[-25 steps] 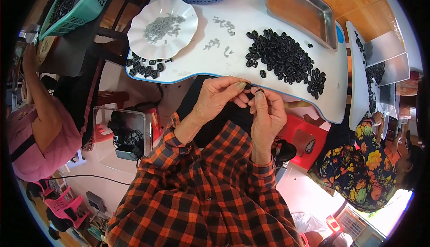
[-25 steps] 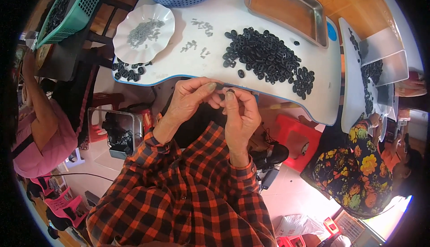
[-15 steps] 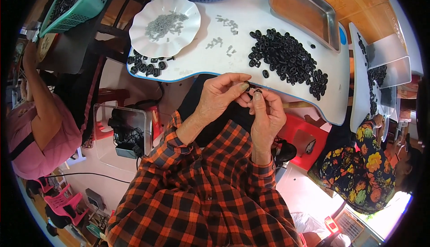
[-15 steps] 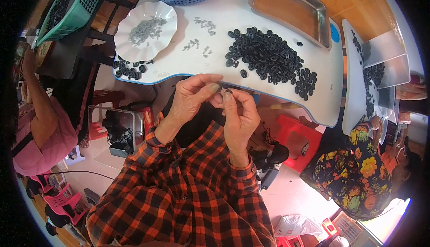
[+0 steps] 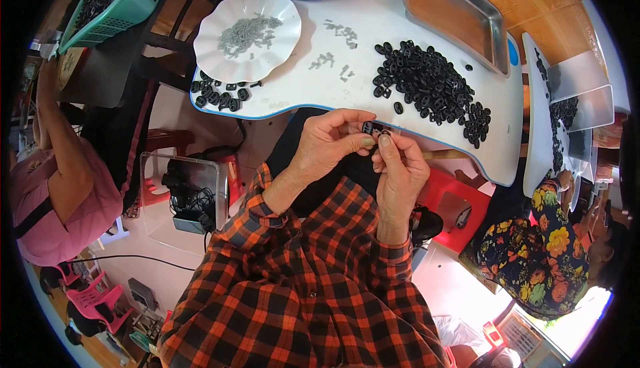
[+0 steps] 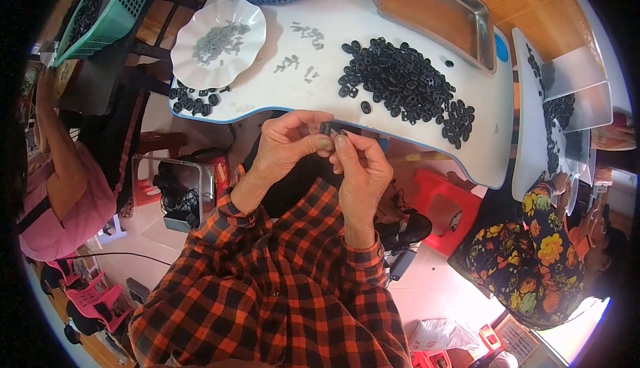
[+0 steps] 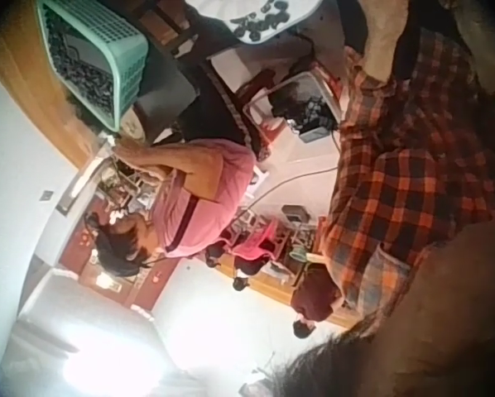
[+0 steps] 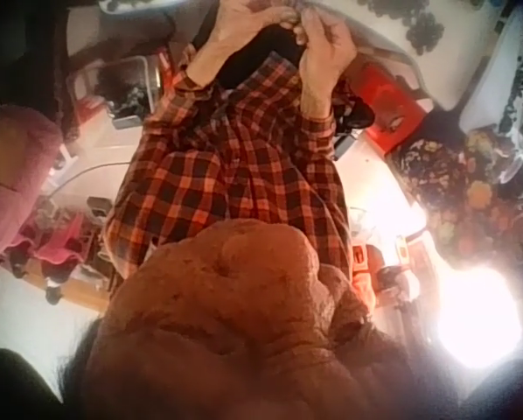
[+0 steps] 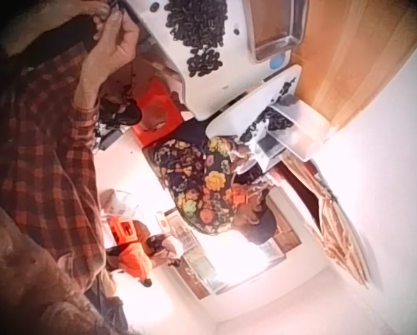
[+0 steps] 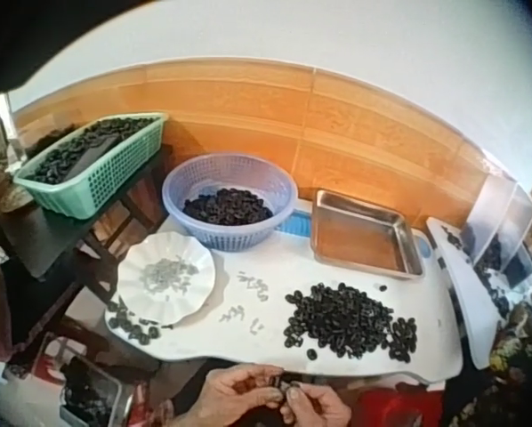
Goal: The person sorts small black plastic components by hand, placing them into a tray.
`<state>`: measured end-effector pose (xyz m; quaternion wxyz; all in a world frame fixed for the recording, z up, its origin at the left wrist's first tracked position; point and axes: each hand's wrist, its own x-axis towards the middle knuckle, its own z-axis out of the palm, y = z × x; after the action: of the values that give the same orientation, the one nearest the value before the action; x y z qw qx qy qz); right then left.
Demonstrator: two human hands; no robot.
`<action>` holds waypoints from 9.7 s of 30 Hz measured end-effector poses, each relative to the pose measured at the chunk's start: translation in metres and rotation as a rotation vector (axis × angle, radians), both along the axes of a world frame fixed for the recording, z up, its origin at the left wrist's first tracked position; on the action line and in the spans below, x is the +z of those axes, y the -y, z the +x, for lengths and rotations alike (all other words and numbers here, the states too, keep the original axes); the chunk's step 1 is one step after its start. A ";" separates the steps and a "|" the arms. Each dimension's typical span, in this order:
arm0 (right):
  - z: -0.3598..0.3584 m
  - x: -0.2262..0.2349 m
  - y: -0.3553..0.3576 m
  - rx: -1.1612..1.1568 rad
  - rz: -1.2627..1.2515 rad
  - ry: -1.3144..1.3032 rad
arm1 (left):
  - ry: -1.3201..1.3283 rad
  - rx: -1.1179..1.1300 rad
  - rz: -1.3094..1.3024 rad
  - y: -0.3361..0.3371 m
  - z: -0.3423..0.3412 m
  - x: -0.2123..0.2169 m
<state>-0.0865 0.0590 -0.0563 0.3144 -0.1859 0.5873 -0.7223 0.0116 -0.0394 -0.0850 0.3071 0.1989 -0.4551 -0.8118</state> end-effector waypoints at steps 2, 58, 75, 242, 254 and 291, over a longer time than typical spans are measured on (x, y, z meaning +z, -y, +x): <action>0.000 0.002 -0.001 -0.005 -0.013 0.008 | -0.025 -0.013 0.004 0.002 0.001 -0.002; -0.001 0.002 -0.002 0.007 0.165 -0.143 | 0.029 -0.014 -0.057 -0.004 0.000 -0.004; -0.006 0.002 -0.003 0.061 0.216 -0.059 | 0.048 -0.053 -0.146 -0.001 0.001 -0.009; -0.022 -0.025 -0.001 0.118 0.217 -0.024 | 0.459 0.253 -1.575 0.028 -0.035 0.003; -0.008 -0.009 0.005 0.073 0.093 -0.145 | 0.313 0.086 -0.240 0.006 -0.006 0.012; 0.004 -0.019 0.008 0.139 0.131 -0.319 | 0.643 0.566 -1.123 0.058 0.016 0.007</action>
<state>-0.0830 0.0515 -0.0750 0.2778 -0.3171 0.6613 -0.6204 0.0277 -0.0970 -0.0780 0.4129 0.3512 -0.8041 -0.2441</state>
